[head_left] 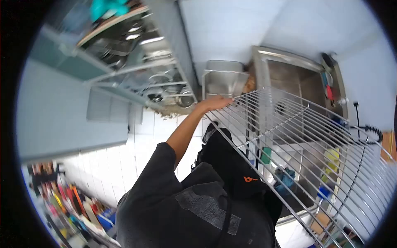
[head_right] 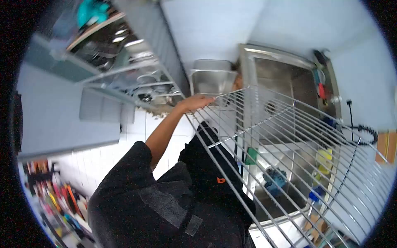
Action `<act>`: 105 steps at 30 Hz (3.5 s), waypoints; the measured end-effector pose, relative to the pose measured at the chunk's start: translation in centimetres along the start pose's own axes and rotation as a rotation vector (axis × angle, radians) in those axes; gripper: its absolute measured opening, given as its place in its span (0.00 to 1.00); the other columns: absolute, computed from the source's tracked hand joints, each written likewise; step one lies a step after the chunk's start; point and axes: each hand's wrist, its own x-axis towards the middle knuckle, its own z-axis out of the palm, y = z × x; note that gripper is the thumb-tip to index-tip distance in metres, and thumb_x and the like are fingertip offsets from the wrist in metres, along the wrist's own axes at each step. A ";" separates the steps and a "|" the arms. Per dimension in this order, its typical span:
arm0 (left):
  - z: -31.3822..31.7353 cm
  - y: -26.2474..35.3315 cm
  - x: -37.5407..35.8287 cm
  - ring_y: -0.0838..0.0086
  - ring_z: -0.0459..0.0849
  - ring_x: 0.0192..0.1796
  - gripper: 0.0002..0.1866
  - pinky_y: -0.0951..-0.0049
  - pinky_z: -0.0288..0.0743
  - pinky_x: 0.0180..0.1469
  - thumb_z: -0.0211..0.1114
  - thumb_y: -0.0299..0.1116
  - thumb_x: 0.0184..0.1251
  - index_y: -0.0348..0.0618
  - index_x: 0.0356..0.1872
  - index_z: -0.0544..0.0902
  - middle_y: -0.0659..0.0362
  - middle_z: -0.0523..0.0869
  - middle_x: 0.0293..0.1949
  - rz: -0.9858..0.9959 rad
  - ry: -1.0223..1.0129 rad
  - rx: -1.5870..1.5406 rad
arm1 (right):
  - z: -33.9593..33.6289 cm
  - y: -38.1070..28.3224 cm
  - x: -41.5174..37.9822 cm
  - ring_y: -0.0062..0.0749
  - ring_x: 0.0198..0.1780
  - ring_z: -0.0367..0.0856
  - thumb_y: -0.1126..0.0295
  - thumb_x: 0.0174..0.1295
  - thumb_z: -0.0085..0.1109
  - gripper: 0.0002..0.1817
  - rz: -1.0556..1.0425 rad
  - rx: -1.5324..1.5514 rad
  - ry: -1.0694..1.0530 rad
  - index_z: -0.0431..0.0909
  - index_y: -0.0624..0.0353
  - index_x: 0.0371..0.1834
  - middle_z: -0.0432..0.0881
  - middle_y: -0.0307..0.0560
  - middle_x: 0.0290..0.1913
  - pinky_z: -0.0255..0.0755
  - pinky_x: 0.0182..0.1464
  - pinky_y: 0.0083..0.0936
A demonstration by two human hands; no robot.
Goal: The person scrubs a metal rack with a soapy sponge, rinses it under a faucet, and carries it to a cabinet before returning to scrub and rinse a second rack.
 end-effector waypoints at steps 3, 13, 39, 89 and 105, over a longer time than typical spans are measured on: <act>2.2 -3.7 -2.6 0.50 0.87 0.53 0.44 0.54 0.75 0.58 0.52 0.74 0.65 0.36 0.51 0.87 0.40 0.89 0.46 -0.037 0.139 -0.088 | 1.8 -0.9 1.9 0.12 0.21 0.67 0.63 0.72 0.55 0.08 -0.069 0.021 -0.160 0.73 0.52 0.48 0.69 0.30 0.26 0.63 0.21 0.14; 14.2 -16.9 -7.4 0.47 0.69 0.74 0.44 0.54 0.63 0.74 0.44 0.68 0.75 0.35 0.71 0.72 0.39 0.71 0.72 -0.361 0.302 -0.752 | 15.6 -10.1 -1.5 0.13 0.19 0.65 0.65 0.72 0.53 0.04 -0.320 0.022 -0.747 0.72 0.51 0.43 0.67 0.30 0.24 0.63 0.19 0.14; 65.8 -30.3 -55.8 0.50 0.87 0.43 0.25 0.40 0.79 0.43 0.49 0.52 0.75 0.38 0.47 0.78 0.50 0.87 0.47 -1.439 1.112 -1.980 | 71.1 3.1 -37.2 0.32 0.21 0.70 0.75 0.60 0.58 0.11 -1.104 -0.269 -1.821 0.62 0.57 0.32 0.64 0.44 0.20 0.70 0.22 0.34; -36.7 -58.3 -49.4 0.53 0.82 0.56 0.18 0.58 0.73 0.59 0.70 0.33 0.65 0.38 0.53 0.79 0.48 0.85 0.48 -0.292 1.578 -0.172 | 89.6 14.8 -47.2 0.64 0.62 0.72 0.63 0.58 0.66 0.32 -0.956 -0.744 -1.146 0.70 0.60 0.66 0.71 0.63 0.63 0.69 0.63 0.56; -46.4 -60.0 -43.3 0.44 0.67 0.68 0.37 0.38 0.63 0.65 0.65 0.38 0.62 0.35 0.69 0.62 0.39 0.70 0.62 -0.839 1.161 0.291 | 87.6 16.5 -46.4 0.63 0.51 0.79 0.65 0.61 0.61 0.22 -0.519 -0.686 -1.188 0.73 0.58 0.58 0.77 0.64 0.52 0.74 0.55 0.54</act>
